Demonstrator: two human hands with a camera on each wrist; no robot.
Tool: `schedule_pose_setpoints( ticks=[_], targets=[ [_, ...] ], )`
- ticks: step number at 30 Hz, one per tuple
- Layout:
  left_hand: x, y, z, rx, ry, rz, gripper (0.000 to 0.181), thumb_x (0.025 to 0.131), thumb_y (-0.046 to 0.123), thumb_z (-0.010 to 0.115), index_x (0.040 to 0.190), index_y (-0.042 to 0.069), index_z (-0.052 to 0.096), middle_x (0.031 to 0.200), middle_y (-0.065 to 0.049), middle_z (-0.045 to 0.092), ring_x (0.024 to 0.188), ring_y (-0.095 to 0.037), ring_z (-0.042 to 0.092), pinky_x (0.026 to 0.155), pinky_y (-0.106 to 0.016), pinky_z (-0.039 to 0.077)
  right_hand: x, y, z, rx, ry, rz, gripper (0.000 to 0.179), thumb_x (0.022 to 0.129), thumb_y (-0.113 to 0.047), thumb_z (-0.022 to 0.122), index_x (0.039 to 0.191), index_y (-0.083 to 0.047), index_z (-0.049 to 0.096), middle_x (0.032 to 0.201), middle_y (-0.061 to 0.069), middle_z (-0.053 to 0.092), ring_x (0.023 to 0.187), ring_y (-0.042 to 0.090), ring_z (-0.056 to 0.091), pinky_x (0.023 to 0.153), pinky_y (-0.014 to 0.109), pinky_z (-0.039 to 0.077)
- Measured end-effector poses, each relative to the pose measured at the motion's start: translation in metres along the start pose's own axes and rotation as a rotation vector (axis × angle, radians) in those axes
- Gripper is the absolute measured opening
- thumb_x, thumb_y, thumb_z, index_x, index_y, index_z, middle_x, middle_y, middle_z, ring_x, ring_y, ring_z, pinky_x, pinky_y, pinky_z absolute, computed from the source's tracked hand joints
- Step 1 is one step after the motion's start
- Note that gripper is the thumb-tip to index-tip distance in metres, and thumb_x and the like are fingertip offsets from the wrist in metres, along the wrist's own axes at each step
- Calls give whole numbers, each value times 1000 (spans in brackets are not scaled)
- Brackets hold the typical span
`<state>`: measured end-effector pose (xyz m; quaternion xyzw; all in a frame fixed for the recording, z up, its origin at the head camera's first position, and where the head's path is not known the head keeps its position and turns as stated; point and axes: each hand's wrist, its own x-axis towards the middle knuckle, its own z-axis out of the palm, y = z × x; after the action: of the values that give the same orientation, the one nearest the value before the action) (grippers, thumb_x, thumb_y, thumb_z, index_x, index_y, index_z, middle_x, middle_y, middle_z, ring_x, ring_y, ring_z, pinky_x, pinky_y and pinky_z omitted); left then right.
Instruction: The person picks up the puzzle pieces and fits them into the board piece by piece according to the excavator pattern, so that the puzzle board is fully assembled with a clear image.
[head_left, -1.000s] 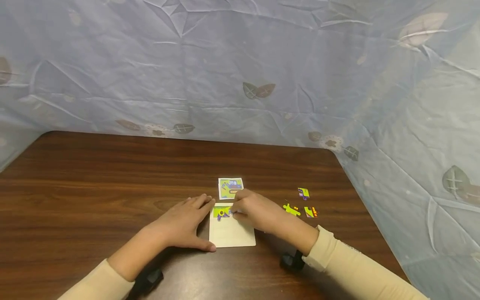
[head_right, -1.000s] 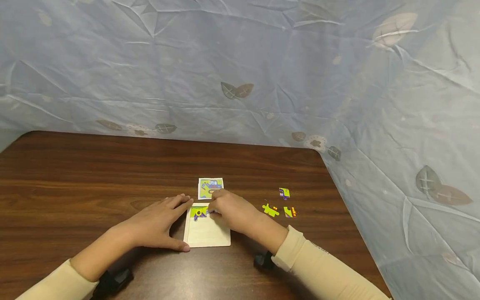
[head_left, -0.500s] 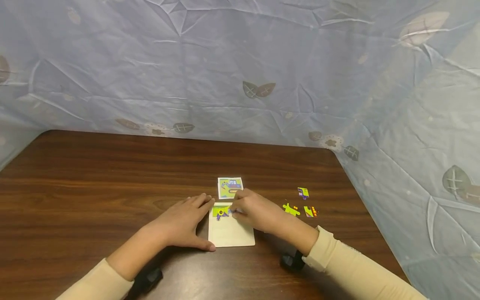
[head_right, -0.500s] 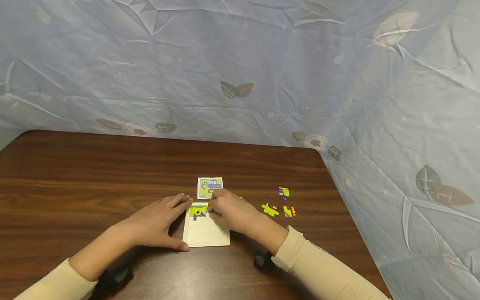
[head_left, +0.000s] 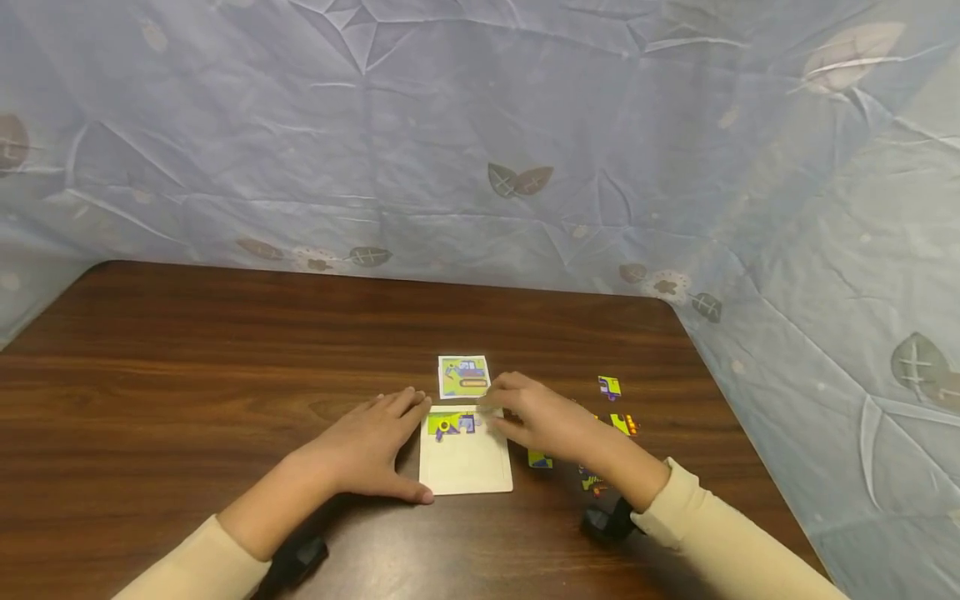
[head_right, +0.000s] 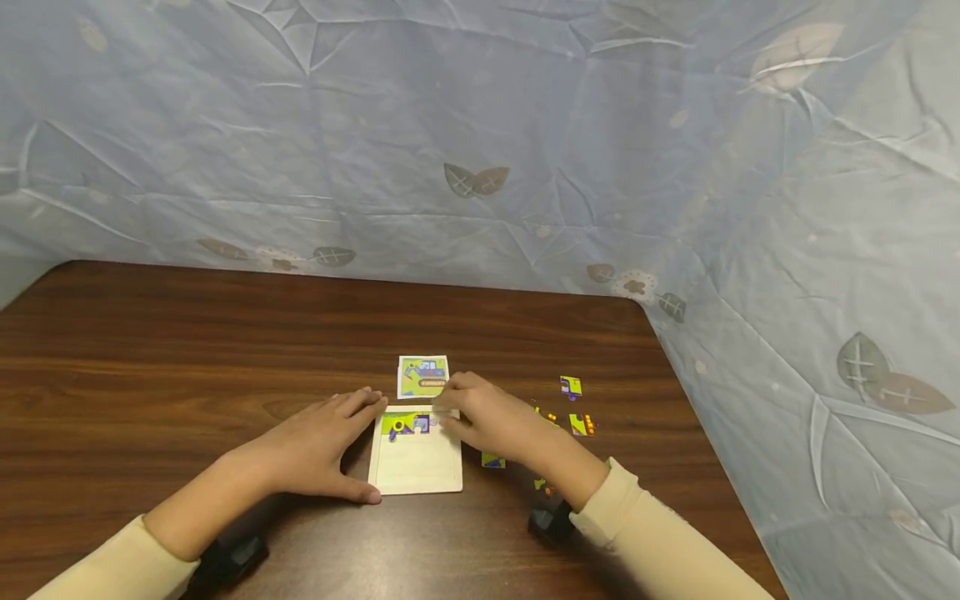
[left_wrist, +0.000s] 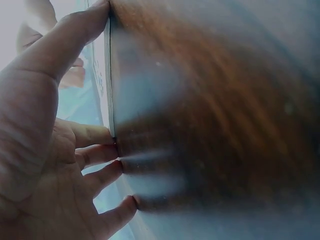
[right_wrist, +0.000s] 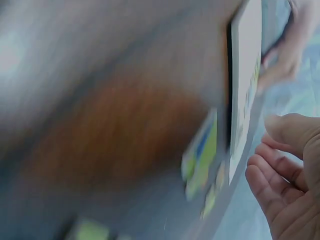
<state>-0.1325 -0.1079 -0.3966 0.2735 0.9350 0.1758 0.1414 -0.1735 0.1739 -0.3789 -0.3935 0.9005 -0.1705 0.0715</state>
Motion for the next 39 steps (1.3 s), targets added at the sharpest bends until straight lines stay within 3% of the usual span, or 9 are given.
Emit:
schedule_pose_setpoints(
  ticks=[10,20,24,31,39],
  targets=[
    [1,0,0,-2,1,2,122,75,72,81,162,1,34,170,-25,31,156,-48,33,129,-63,27,-47,65,-35,-27,130,144,34,101,-16,70,132,-1,69,127,14,70,120,34,68,99,51,59],
    [-1,1,-2,-2,-3,-1,122,76,72,80,162,0,34,170,-25,31,156,-49,32,128,-64,27,-89,118,-41,-45,124,299,38,99,-19,73,131,1,68,131,20,68,124,44,65,103,61,55],
    [0,1,-1,-3,-1,2,121,76,72,81,162,0,34,170,-25,31,156,-49,32,129,-64,26,-93,128,-39,-46,128,308,39,98,-18,75,130,2,68,128,21,68,118,42,66,99,59,57],
    [1,1,0,-11,3,0,121,76,71,81,162,0,34,170,-24,31,156,-48,32,129,-64,26,-94,131,-41,-41,103,293,39,96,-20,77,127,2,69,119,16,69,98,24,64,82,42,56],
    [1,1,0,-11,-2,-2,121,76,71,81,162,1,34,170,-24,31,157,-48,31,129,-64,26,-97,132,-44,-16,64,285,42,96,-22,77,129,3,68,123,17,68,104,28,66,87,47,58]
  ],
)
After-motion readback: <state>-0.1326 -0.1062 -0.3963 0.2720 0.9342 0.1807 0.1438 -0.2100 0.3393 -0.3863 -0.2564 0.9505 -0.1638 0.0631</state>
